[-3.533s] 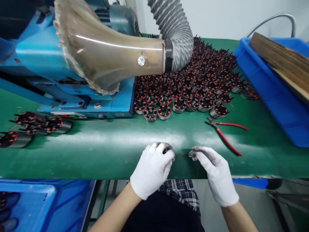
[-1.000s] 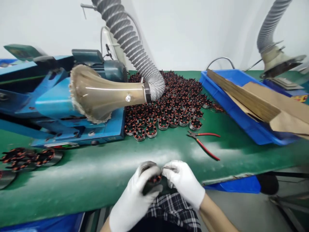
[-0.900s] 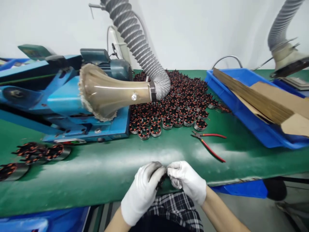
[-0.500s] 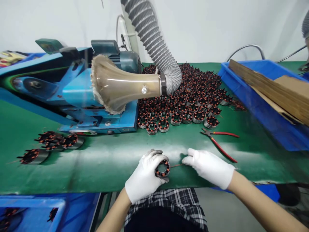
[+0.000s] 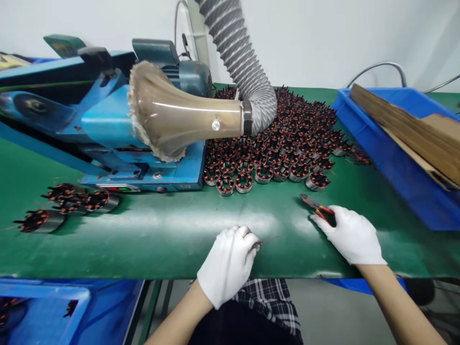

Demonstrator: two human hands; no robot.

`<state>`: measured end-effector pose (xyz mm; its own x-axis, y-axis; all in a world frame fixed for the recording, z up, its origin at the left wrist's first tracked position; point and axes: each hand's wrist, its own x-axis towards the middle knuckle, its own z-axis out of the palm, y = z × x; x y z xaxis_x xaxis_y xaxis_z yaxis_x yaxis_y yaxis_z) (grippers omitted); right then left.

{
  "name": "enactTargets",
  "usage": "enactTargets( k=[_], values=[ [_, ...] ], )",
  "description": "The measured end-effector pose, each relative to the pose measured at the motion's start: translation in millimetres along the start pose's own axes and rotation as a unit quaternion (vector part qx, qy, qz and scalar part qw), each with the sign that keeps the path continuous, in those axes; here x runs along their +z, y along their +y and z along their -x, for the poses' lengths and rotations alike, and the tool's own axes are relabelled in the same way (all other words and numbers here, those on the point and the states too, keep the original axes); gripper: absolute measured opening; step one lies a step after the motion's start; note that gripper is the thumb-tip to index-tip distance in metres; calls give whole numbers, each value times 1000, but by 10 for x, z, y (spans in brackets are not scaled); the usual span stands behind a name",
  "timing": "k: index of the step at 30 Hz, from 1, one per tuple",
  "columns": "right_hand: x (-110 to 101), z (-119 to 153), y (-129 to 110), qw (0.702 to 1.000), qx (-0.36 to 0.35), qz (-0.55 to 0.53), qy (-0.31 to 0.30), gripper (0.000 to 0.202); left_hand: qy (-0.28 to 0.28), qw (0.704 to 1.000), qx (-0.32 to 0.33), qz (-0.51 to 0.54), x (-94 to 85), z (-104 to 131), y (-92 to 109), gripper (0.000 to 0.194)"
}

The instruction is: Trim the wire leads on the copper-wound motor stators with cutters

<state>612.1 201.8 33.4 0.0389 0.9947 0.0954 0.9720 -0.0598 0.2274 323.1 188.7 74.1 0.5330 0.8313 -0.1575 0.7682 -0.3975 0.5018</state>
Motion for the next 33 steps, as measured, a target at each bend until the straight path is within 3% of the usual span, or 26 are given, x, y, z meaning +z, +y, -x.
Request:
enactTargets(
  k=[3,6,8,11,13,16,20,27,30,33],
  values=[
    [-24,108,-27,991,44,-122,-19,41,3,1000,-10,6,15,-13,-10,20],
    [-161,317,-168,949,144,-281,-12,37,2,999,-18,28,19,-29,-12,18],
    [-307,501,-328,880,169,-432,-102,38,1,999,-21,32,19,-38,-12,17],
    [-528,747,-583,731,100,-583,-340,34,-4,999,-20,25,21,-44,-18,15],
    [-630,835,-716,686,55,-596,-414,29,-5,1000,-16,24,25,-42,-27,14],
    [-688,851,-835,696,24,-589,-411,26,-9,1000,-12,20,34,-34,-40,14],
    [-667,823,-914,715,34,-571,-402,26,-9,1000,-9,12,36,-29,-42,14],
    [-662,872,-1123,677,109,-622,-378,33,-15,1000,5,-14,43,-49,-54,15],
    [-671,887,-1169,638,153,-665,-357,35,-20,1000,8,-16,38,-42,-56,16],
    [-666,931,-1135,545,190,-723,-380,36,-21,1000,13,-5,20,-18,-68,16]
  ],
)
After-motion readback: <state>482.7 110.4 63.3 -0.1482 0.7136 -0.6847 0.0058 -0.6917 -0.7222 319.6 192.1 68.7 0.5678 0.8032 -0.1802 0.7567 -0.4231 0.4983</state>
